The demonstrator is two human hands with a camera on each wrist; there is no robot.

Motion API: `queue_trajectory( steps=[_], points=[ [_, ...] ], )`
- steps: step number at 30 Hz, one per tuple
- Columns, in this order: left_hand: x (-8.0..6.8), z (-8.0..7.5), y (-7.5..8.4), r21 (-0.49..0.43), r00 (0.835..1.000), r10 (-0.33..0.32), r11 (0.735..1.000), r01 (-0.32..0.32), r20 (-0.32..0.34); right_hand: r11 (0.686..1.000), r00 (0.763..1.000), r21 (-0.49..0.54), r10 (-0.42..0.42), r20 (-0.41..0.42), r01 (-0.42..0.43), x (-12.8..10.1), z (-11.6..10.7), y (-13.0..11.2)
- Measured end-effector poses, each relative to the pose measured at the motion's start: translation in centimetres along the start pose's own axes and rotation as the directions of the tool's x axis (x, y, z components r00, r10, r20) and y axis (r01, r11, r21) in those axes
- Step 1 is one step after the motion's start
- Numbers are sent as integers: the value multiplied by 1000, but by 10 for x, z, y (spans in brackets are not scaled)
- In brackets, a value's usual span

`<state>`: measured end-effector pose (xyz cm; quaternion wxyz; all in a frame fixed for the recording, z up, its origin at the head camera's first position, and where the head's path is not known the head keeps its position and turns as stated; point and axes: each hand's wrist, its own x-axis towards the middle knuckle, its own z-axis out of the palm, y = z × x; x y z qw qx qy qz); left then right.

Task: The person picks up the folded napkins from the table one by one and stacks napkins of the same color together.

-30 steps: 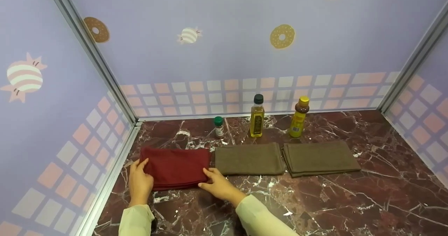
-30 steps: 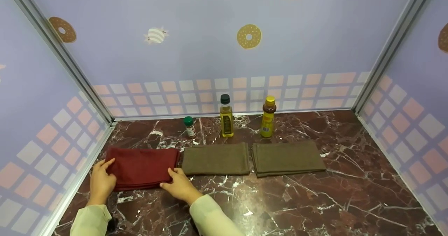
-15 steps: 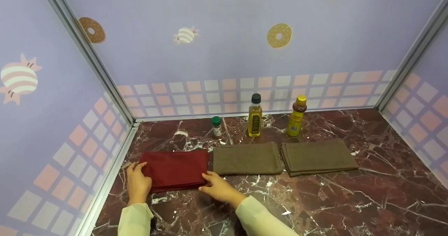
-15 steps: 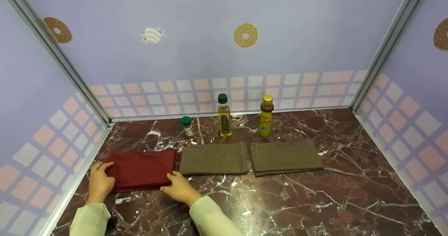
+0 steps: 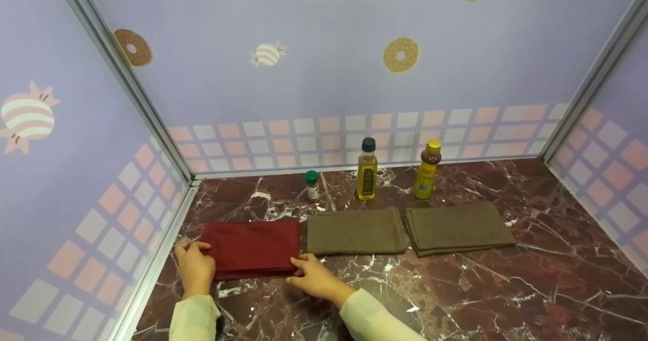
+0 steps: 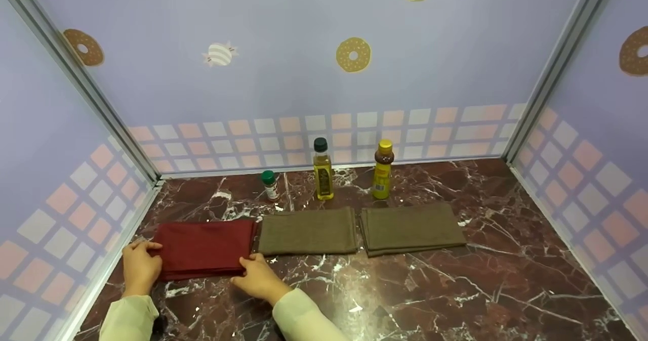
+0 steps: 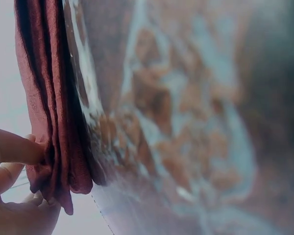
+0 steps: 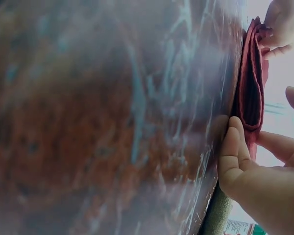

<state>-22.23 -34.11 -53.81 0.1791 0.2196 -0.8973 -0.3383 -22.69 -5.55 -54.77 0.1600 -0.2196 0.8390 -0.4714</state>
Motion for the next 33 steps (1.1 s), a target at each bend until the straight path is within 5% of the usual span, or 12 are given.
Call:
queue_trajectory(
  steps=[8,13,17,21,33],
  points=[
    [1,2,0,28,999,35,999,-35,-2,1000,1000,-15,-8,3,9,-4,-3,3],
    [-4,3,7,123,998,63,991,-61,-13,997,997,-53,-62,-51,60,-11,-14,5],
    [-11,9,25,203,992,122,972,-115,-20,992,980,-86,-107,-169,93,-13,-34,10],
    [-19,19,51,272,979,197,941,-201,43,986,937,-135,-137,-321,98,-12,-58,21],
    [-58,77,113,315,919,338,866,-388,202,967,859,-229,-18,-511,-115,-26,-108,61]
  ],
)
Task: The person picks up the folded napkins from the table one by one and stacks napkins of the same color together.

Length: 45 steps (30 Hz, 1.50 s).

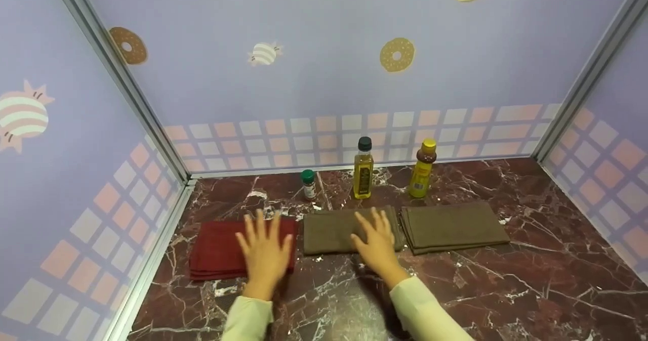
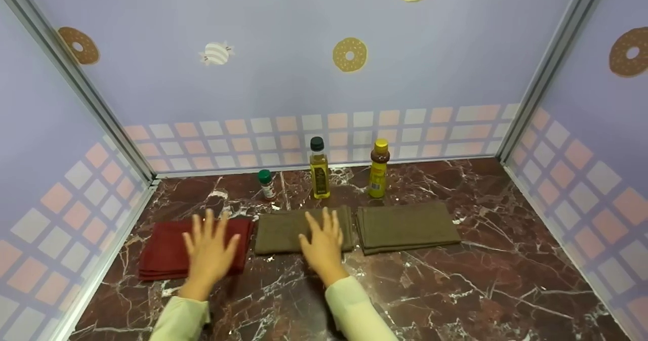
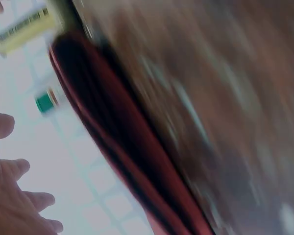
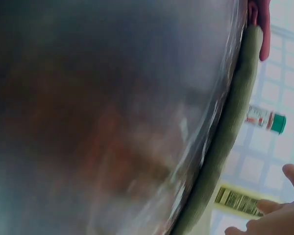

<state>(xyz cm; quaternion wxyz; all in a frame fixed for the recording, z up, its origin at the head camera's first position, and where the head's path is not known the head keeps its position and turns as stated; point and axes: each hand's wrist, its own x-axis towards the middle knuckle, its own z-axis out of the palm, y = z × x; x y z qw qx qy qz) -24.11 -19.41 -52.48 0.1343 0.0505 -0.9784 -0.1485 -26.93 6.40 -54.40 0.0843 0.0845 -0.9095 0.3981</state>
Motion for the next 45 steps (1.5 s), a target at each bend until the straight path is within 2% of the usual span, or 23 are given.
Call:
queue_trajectory(
  steps=[7,11,14,21,27,30,33,36,45],
  points=[
    [-5,22,46,-31,996,93,995,-93,9,996,998,-53,67,-15,-68,0,-16,21],
    [-11,30,62,-43,990,137,990,-136,29,992,994,-57,113,-14,-113,-2,-25,28],
    [-13,35,69,-61,988,146,988,-143,49,988,990,-62,143,-7,-143,-3,-30,32],
    [-15,40,74,-77,989,89,994,-80,119,974,979,-106,202,15,-199,-6,-36,37],
    [-14,39,77,-49,985,41,998,-34,168,953,981,-243,194,25,-183,-9,-41,38],
    [-12,37,78,-21,982,52,999,-48,182,932,980,-315,198,30,-179,-10,-43,37],
    [-11,38,78,16,983,86,996,-90,161,922,979,-342,203,32,-180,-10,-42,35],
    [-10,40,78,27,986,106,994,-110,125,927,980,-331,195,29,-175,-10,-40,35],
    [-9,40,76,-9,992,70,998,-69,101,946,983,-272,185,1,-178,-9,-39,38]
  ],
)
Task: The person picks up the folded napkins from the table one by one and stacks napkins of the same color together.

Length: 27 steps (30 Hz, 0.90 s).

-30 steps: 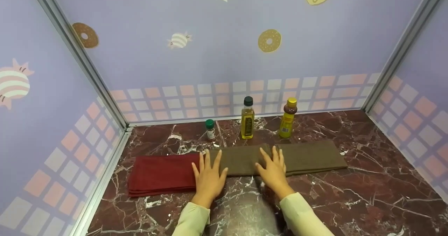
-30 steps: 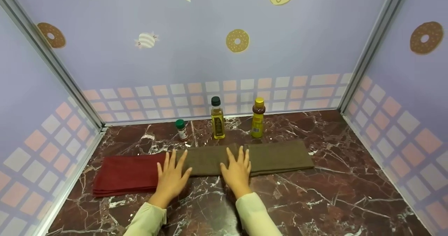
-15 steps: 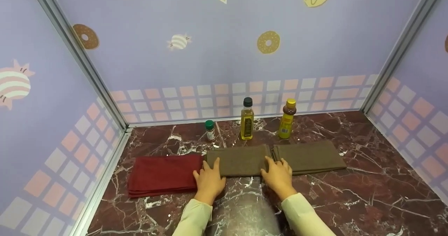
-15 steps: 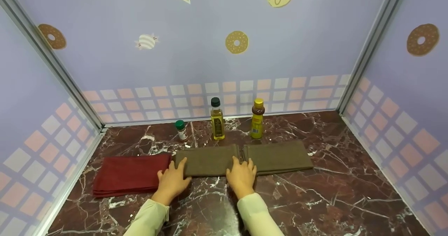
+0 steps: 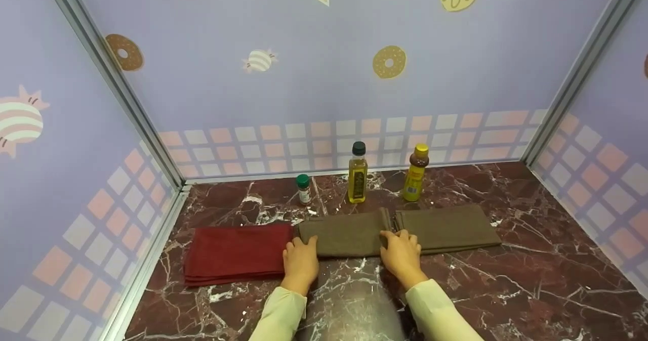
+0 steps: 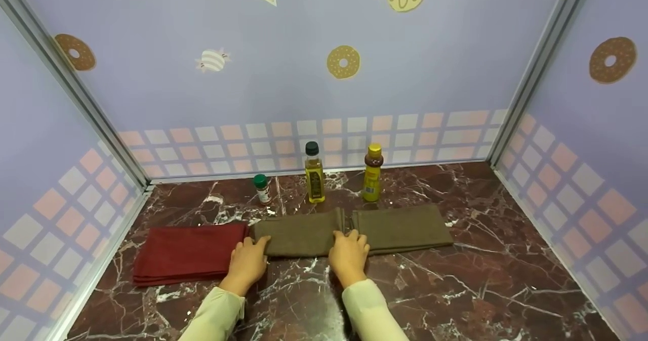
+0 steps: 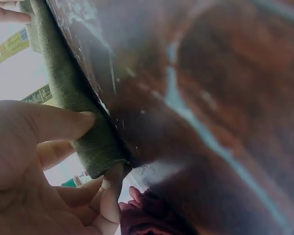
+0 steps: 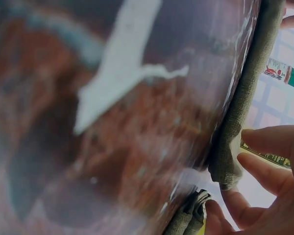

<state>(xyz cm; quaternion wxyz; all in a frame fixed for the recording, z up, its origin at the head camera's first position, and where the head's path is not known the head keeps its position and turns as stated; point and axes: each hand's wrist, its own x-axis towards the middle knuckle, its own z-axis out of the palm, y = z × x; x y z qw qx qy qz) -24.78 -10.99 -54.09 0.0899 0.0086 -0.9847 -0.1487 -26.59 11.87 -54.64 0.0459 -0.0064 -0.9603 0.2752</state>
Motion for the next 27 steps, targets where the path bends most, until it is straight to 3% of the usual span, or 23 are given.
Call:
queue_trajectory(
  steps=[4,9,13,17,27],
  points=[
    [2,-1,0,-18,999,0,1000,-1,-44,999,1000,46,18,-3,-18,2,-1,-1],
    [5,-4,-1,-192,997,-24,981,10,-68,993,999,111,41,11,-42,4,-2,-2],
    [7,-10,-2,-312,996,-81,946,85,26,984,998,165,59,36,-64,5,-2,0],
    [12,-18,-2,-362,988,-115,921,146,107,986,999,161,32,39,-38,6,-2,4],
    [12,-17,-10,-436,993,-72,894,107,97,988,998,150,-36,-48,43,8,-3,10]
  ],
)
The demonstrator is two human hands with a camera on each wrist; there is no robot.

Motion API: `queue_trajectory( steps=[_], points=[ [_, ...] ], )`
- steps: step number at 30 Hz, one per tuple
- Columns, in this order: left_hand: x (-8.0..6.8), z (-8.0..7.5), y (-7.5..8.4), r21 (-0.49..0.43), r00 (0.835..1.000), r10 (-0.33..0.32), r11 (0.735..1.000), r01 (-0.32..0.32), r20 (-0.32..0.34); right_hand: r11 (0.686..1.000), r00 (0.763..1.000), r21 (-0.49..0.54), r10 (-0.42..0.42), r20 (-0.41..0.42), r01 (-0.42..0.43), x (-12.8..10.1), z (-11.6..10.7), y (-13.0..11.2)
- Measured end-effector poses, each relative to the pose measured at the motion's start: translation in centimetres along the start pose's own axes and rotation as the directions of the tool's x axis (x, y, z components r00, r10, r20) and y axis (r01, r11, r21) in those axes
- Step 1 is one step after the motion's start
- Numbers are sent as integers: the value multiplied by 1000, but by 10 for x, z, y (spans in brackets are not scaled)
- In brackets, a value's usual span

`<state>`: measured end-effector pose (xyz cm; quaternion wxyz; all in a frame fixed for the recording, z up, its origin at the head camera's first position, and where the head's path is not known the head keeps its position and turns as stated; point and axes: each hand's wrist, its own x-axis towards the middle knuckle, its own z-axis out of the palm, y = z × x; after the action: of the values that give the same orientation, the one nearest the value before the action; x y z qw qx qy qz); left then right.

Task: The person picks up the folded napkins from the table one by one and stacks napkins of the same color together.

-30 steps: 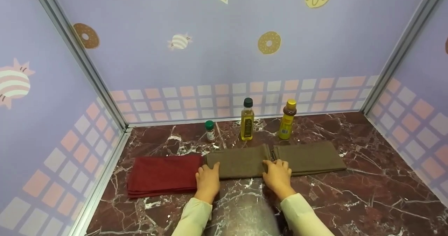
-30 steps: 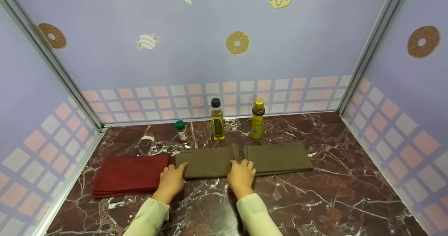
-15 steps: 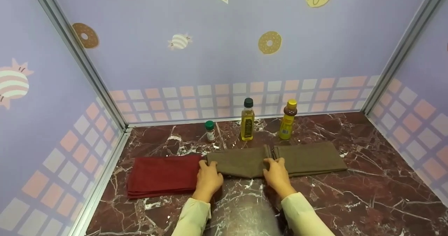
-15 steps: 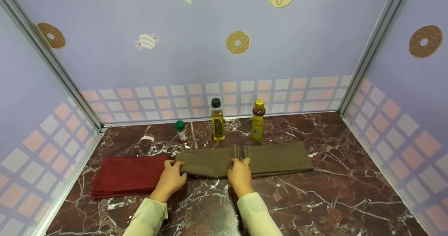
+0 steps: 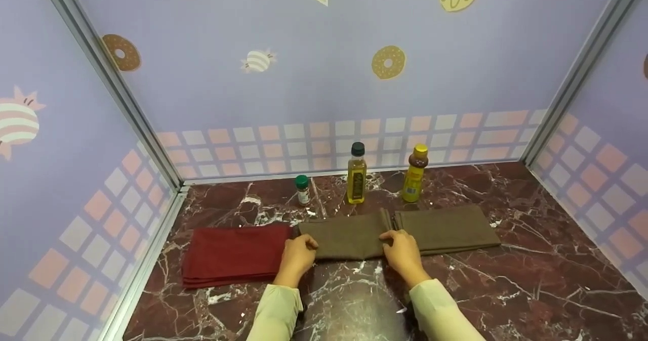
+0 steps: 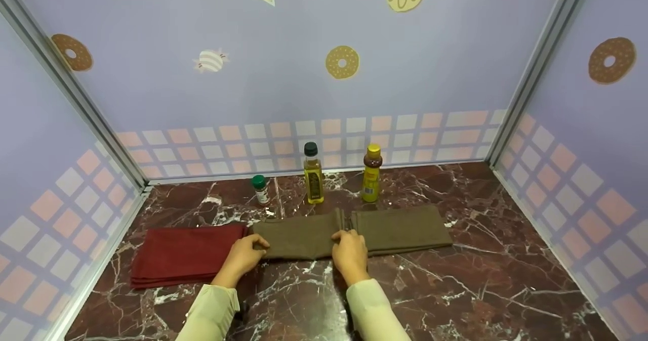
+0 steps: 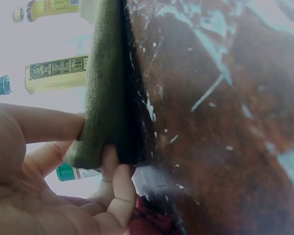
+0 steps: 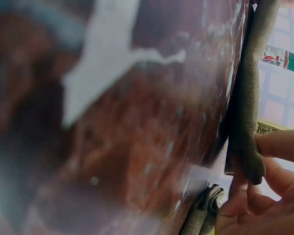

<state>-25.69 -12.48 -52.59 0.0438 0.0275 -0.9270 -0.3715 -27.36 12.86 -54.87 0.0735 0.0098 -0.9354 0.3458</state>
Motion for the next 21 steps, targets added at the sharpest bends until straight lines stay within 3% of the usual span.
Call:
queue_trajectory(
  steps=[6,13,21],
  points=[
    [0,1,-1,0,999,45,999,-45,13,1000,999,9,-9,-49,10,0,-3,0],
    [0,9,2,34,999,34,999,-33,-19,999,988,25,-29,-153,33,2,-8,5],
    [-1,28,12,106,981,161,983,-150,-106,1000,976,-16,-24,-215,21,4,-23,20]
  ],
)
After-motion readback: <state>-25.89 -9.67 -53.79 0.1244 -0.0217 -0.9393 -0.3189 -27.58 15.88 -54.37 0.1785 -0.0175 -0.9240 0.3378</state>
